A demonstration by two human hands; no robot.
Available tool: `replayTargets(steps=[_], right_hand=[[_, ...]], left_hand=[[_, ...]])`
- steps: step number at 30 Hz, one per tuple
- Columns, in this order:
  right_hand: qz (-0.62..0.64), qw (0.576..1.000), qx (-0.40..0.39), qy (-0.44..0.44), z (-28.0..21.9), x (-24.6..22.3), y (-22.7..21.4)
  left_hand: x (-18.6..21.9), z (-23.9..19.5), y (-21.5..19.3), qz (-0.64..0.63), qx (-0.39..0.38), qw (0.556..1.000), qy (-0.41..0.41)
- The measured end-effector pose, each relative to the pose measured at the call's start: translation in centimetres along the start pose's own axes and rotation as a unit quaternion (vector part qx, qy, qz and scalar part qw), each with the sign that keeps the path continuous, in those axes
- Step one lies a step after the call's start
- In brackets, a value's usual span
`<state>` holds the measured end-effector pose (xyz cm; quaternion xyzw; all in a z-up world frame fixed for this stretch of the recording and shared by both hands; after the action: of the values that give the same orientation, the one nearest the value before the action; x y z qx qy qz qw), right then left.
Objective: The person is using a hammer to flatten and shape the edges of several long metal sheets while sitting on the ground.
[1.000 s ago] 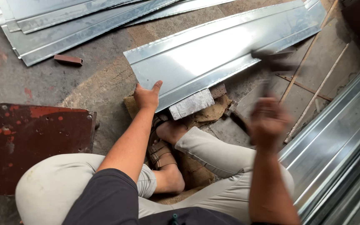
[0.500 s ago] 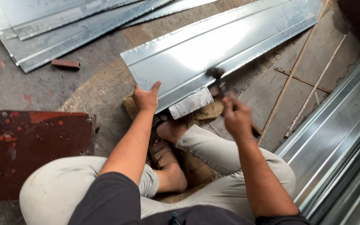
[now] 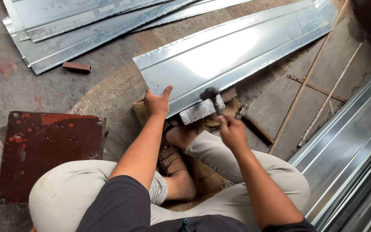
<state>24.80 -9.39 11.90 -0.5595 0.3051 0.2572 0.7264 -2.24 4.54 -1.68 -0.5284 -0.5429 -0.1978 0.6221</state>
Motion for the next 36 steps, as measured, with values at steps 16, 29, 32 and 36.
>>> replayTargets(steps=[16,29,32,36], right_hand=[[0.030,0.993,0.063,-0.096,-1.5,0.0,-0.7],[0.177,0.902,0.254,-0.299,-0.7,-4.1,-8.3],[-0.044,0.997,-0.033,-0.055,-1.5,0.1,1.5],[0.011,0.987,-0.044,0.155,-1.0,0.5,-0.3]], left_hand=[[-0.2,0.1,0.0,0.023,0.004,1.000,0.010],[-0.4,-0.4,0.1,-0.039,-0.025,0.999,-0.017],[0.2,-0.2,-0.1,-0.018,-0.020,0.999,-0.031],[0.6,0.3,0.2,-0.068,-0.028,0.997,-0.021]])
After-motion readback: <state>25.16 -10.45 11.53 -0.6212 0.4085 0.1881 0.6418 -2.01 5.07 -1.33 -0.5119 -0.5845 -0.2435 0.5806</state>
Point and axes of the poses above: each hand's wrist, its own z-axis towards the middle knuckle, its own y-axis out of the palm, x = y × z, the point moved 6 cm from there along z, towards the middle knuckle, and after that the axes turned 5 degrees about -y, right-handed, at the moved point
